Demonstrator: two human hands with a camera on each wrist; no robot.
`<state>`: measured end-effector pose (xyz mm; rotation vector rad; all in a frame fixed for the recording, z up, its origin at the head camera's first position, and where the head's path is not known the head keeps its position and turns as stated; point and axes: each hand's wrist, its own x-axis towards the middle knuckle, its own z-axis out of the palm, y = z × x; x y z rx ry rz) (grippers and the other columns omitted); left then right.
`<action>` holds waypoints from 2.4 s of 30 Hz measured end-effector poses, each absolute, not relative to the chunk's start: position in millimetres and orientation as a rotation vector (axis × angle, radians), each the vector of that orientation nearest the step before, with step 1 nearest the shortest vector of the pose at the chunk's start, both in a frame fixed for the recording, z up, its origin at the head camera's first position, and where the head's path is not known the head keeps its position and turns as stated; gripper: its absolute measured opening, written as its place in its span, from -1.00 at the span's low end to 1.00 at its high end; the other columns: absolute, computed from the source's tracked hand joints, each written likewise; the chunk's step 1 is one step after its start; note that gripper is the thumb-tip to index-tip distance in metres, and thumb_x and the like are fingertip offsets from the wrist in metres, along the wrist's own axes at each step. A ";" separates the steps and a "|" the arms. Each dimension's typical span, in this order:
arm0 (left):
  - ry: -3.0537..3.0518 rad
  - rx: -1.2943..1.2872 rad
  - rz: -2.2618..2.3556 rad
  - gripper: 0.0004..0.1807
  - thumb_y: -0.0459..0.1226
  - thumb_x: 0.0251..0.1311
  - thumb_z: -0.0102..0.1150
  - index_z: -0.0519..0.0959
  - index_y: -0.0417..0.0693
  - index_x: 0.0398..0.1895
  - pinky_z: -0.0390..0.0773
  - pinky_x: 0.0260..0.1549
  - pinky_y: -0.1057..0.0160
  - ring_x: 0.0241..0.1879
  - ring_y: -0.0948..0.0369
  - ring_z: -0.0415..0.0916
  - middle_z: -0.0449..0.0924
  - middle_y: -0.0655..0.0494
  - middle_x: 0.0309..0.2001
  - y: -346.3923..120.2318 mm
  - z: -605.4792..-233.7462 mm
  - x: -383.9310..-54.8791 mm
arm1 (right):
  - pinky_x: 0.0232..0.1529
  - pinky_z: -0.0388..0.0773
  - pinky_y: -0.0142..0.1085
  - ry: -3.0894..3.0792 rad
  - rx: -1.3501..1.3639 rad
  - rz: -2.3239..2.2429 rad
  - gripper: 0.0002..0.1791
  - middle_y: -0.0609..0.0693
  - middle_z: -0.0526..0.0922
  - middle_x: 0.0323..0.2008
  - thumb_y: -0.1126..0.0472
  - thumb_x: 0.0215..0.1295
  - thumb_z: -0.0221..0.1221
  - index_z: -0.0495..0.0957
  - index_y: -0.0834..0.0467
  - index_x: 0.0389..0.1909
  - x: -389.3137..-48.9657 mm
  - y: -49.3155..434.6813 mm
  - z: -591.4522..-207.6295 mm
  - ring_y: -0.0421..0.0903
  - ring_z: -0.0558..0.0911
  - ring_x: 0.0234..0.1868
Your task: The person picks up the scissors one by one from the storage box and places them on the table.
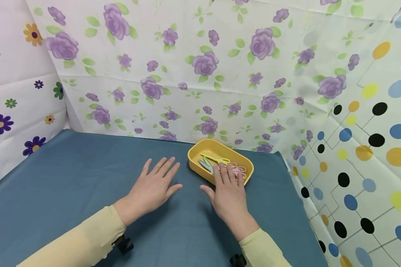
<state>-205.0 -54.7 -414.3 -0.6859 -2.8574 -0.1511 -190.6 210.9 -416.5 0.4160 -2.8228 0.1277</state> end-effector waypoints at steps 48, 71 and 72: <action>-2.877 -0.892 -0.166 -0.16 0.34 0.65 -0.18 0.25 0.13 0.78 0.00 0.61 -0.40 0.74 -0.04 0.01 -0.02 0.06 0.80 44.5 -423.3 -210.6 | 0.63 -0.06 0.41 -2.981 0.175 0.113 -0.09 0.33 0.09 0.73 -0.22 0.74 0.06 0.06 0.29 0.77 -230.7 279.3 -417.7 0.34 0.01 0.74; -2.872 -0.963 -0.254 -0.17 0.32 0.65 -0.11 0.25 0.12 0.78 0.09 0.59 -0.41 0.73 -0.05 0.07 0.11 0.02 0.76 64.2 -428.2 -212.9 | 0.63 -0.09 0.42 -3.072 0.115 0.231 -0.07 0.37 -0.03 0.75 -0.26 0.78 -0.06 -0.05 0.31 0.78 -262.8 305.6 -419.8 0.40 -0.04 0.74; -2.872 -0.962 -0.256 -0.17 0.32 0.65 -0.11 0.25 0.12 0.78 0.09 0.59 -0.41 0.73 -0.05 0.06 0.11 0.02 0.76 64.6 -428.6 -213.6 | 0.63 -0.09 0.42 -3.072 0.118 0.230 -0.07 0.37 -0.03 0.74 -0.26 0.78 -0.06 -0.05 0.31 0.78 -263.1 306.1 -419.1 0.40 -0.03 0.74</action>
